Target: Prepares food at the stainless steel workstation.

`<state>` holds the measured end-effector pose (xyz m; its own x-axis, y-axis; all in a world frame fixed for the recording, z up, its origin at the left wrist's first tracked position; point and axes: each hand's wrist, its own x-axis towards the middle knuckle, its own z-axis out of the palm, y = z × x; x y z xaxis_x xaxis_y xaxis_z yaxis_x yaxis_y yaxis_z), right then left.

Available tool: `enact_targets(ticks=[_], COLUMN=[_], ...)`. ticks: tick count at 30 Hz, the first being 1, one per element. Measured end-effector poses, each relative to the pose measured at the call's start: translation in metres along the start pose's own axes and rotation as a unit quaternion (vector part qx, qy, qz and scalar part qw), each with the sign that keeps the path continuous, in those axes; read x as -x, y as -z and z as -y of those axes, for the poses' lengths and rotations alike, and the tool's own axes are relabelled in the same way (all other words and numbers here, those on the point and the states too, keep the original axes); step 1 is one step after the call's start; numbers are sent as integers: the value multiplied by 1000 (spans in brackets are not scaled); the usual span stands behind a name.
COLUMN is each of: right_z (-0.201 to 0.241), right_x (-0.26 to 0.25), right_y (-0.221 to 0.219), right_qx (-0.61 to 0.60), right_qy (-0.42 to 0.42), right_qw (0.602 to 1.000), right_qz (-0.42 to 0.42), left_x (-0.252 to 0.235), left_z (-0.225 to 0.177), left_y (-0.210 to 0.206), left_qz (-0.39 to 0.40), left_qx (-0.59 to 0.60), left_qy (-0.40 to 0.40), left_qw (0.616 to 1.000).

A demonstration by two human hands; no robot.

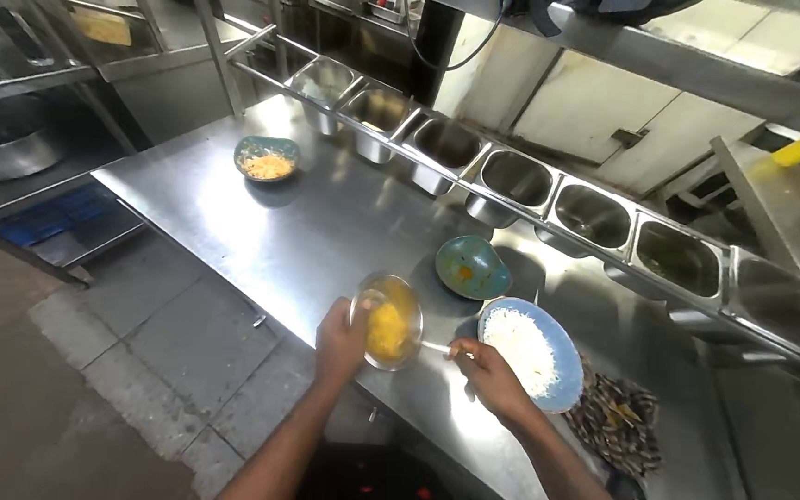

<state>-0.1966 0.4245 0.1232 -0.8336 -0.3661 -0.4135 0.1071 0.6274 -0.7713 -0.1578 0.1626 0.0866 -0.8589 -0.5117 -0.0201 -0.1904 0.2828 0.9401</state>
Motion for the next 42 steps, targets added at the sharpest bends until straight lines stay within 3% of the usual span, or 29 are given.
enact_targets(ticks=[5,8,12,28,30,32,35,37,40,42], right_z=[-2,6,7,-3,-3,-3,-6,-4,-4,-4], right_x=[-2,4,2,3,1,2,-1,1,1,2], right_y=[1,0,-3,-8,-8,-6,-7,-5,-10,-10], right_qx=[3,54,68,-26,-10,7,5,27,11,18], right_qy=[-1,3,-4,-1,0,13,18,19,24,20], right_qw=[1000,998,998,1000,999,1000,999,999,999,1000], right_qz=[-16,21,-13,-16,-38,2,-38,-2,-38,-12], left_x=[-1,-1,0,-2,-2,-2,-3,-3,-3,-2], left_z=[2,2,3,2,2,4,5,4,2,3], left_y=[-1,-1,-2,0,0,-1,0,-1,0,0], left_qz=[-1,0,-3,0,-2,-5,-1,-2,-2,-2], left_qx=[10,13,15,13,14,13,12,7,8,13], left_qy=[0,4,-3,8,4,0,4,6,10,15], left_qw=[1000,1000,1000,1000,1000,1000,1000,1000,1000,1000])
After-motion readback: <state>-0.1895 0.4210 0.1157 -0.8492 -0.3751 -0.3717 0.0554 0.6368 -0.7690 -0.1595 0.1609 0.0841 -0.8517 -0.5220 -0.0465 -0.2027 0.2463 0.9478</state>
